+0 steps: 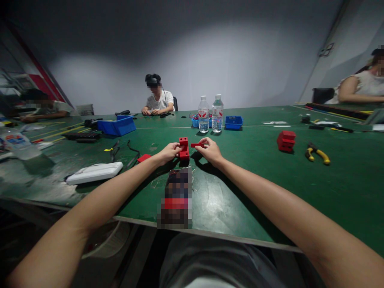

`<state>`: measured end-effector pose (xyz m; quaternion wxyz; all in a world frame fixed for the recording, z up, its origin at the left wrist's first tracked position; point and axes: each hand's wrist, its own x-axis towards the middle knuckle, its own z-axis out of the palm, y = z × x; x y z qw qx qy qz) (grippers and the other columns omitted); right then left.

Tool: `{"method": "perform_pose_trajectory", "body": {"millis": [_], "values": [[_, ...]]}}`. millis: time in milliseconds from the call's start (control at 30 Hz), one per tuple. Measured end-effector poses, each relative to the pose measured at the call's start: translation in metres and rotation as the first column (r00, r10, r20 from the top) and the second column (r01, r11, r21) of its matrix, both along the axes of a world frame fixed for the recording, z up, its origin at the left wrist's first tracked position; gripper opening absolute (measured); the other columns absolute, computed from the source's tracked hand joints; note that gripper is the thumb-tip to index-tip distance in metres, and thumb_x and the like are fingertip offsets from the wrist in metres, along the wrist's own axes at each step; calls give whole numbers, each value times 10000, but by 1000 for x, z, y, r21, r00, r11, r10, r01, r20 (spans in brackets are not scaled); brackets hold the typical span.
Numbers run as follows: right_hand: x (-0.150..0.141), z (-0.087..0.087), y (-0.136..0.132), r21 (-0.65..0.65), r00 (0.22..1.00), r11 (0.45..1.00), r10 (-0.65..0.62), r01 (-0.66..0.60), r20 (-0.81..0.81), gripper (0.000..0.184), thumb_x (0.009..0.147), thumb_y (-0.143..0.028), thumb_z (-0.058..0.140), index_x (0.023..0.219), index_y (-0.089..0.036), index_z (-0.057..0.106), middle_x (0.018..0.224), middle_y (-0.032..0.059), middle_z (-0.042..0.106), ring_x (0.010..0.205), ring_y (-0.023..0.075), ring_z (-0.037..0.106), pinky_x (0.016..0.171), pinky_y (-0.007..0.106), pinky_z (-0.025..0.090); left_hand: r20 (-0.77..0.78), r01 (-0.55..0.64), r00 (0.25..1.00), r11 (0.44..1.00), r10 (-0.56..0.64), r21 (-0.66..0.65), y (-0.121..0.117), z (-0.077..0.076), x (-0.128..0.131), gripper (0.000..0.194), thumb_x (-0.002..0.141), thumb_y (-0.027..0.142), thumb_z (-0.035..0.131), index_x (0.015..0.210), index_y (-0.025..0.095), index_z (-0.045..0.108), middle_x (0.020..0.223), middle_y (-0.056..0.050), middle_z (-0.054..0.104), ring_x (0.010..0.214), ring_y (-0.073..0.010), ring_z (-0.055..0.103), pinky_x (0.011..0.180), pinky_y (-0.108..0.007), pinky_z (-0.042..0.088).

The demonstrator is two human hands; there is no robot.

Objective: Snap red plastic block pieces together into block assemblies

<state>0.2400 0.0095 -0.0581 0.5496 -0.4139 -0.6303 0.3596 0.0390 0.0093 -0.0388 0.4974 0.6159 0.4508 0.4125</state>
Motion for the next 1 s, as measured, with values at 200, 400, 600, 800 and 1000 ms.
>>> {"method": "perform_pose_trajectory", "body": {"millis": [200,400,600,800,1000], "values": [[2,0,2,-27,999,1000,-4,3,-43,474,555,-263,774,947,-199,516,916,27,628,843,179,628,829,366,529,3,-16,1000,1000,16,-1,-2,1,1,187,753,254,730,801,85,663,609,4,618,477,-62,461,507,-197,292],[4,4,-1,-80,993,992,93,-99,-72,570,557,-173,737,1084,-171,520,1051,75,631,922,189,637,919,380,506,7,-22,1000,1000,22,-6,-4,3,1,234,726,298,756,797,91,670,632,-12,639,515,-81,499,532,-206,318],[3,6,-4,-83,987,986,141,-147,-82,532,547,-110,688,1061,-154,561,978,62,665,851,172,642,846,333,522,-3,-21,1000,1000,21,-15,-6,5,2,196,753,271,732,789,90,667,627,-6,629,513,-79,495,537,-207,319],[3,5,-3,-69,991,990,116,-121,-68,486,544,-90,683,1015,-164,587,913,45,678,795,164,645,769,304,534,-12,-14,1000,1000,14,-6,-5,4,2,197,771,273,716,789,84,663,592,10,594,478,-63,443,509,-205,283],[1,3,-3,-12,995,996,91,-91,-41,472,559,-170,741,1001,-167,576,939,53,670,834,172,645,831,344,526,-11,11,1000,1000,-11,-4,-3,2,0,241,766,310,725,805,80,664,621,-4,615,494,-69,471,516,-201,305]]}}
